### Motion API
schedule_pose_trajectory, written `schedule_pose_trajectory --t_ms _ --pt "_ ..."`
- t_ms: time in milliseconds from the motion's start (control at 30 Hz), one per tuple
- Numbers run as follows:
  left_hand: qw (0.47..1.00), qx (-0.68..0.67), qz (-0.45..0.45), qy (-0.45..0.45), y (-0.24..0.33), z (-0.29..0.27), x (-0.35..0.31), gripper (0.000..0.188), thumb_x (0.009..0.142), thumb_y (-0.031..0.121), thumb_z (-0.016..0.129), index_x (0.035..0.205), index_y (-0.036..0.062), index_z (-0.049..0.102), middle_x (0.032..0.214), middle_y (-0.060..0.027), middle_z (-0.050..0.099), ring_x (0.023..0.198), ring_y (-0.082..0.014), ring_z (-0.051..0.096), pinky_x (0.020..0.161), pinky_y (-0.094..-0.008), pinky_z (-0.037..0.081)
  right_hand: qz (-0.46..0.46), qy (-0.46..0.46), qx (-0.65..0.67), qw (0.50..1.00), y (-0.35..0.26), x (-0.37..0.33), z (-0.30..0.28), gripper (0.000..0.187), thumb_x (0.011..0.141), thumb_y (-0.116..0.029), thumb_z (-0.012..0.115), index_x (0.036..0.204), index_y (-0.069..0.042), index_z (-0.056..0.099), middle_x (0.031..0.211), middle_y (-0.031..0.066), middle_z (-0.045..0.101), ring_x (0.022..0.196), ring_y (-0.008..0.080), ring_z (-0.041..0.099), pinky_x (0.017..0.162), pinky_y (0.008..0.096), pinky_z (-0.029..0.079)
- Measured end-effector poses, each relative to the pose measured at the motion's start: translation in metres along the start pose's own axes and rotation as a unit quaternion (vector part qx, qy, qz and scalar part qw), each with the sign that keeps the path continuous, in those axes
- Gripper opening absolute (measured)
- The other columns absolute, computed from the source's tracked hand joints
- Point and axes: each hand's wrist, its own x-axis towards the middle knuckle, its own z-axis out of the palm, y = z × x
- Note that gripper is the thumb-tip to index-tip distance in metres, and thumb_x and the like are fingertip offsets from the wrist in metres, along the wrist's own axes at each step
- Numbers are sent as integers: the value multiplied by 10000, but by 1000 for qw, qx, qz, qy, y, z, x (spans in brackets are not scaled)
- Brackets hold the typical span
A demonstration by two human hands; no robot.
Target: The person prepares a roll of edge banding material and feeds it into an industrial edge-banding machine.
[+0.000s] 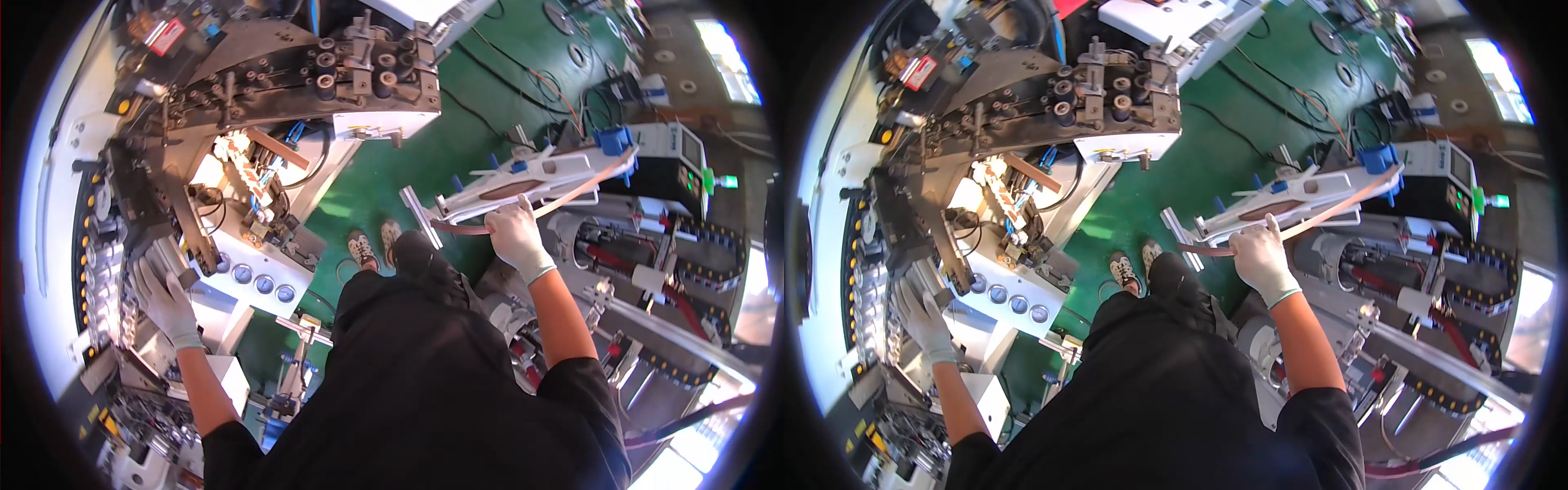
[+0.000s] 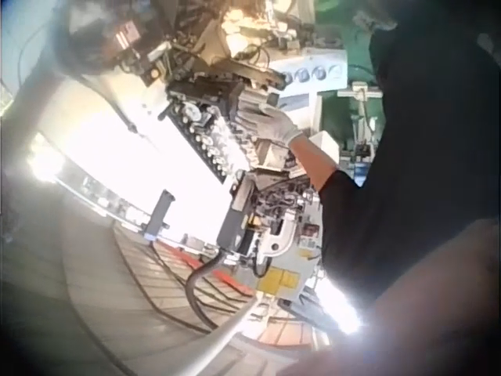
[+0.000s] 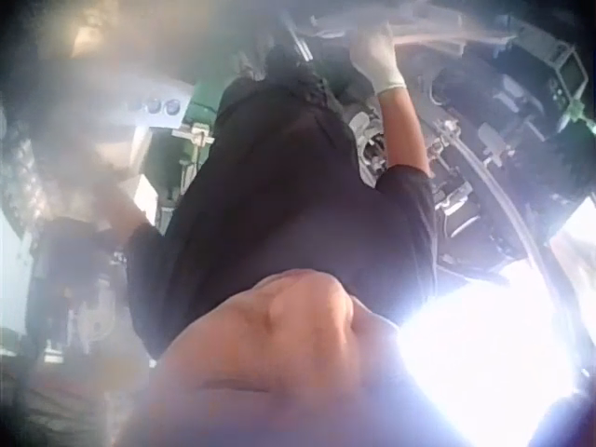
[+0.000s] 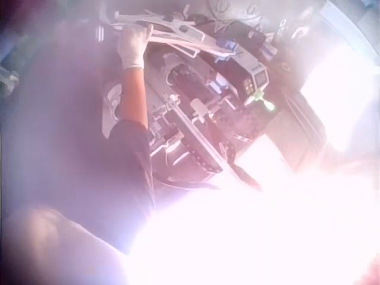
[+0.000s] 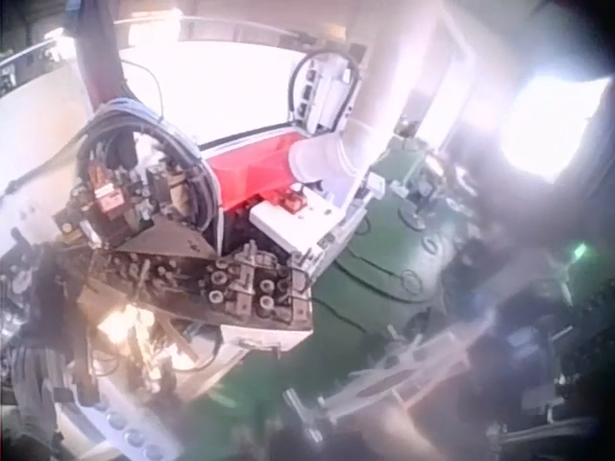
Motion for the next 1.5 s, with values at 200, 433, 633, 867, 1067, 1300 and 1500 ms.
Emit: schedule_pose_trajectory --t_ms 200,433,633,867,1067,1300,1500 --pt "1000 -1 -20 7 3 0 1 615 1102 427 451 1584 44 477 1636 -231 465 1533 -461 390 1239 -583 336 108 58 29 992 -30 -52 6 64 880 -93 689 879 -135 737 1056 50 730 1278 292 633 1249 581 302" --pt "999 -26 -34 -24 2 -2 -1 609 1103 400 430 1575 19 479 1607 -249 490 1513 -464 418 1228 -576 358 140 54 34 988 -39 -50 4 45 916 -104 689 913 -123 729 1090 71 732 1319 317 624 1261 594 301" --pt "1000 -5 -20 -11 4 1 1 599 1114 385 391 1576 11 457 1593 -248 497 1510 -470 420 1216 -566 381 140 101 40 984 -36 -34 -2 45 902 -100 697 903 -111 740 1047 95 740 1274 321 648 1250 587 323" --pt "999 -45 -24 -16 5 -2 2 597 1115 366 405 1580 -6 447 1602 -264 480 1510 -478 416 1230 -557 373 122 122 55 984 -36 -6 -19 20 891 -96 717 898 -100 735 1010 86 736 1226 320 670 1208 583 367" --pt "999 -21 -28 -34 -6 7 -5 587 1123 351 422 1610 23 432 1641 -242 450 1525 -457 408 1237 -546 360 71 172 69 980 -31 14 -24 66 821 -59 725 880 -87 732 976 86 739 1112 283 701 1104 482 424" --pt "996 -24 -79 -40 -12 19 -13 620 1136 459 373 1641 104 426 1678 -168 445 1544 -406 412 1233 -647 293 15 196 121 973 -14 46 -39 71 828 -71 712 892 -88 738 967 100 744 1110 280 707 1147 473 396" --pt "997 -45 -57 -32 -11 18 -8 583 1141 369 406 1631 54 421 1647 -243 444 1531 -436 409 1264 -529 336 -98 233 220 942 26 85 -80 65 797 -87 688 859 -77 704 869 82 711 905 317 683 985 453 465"
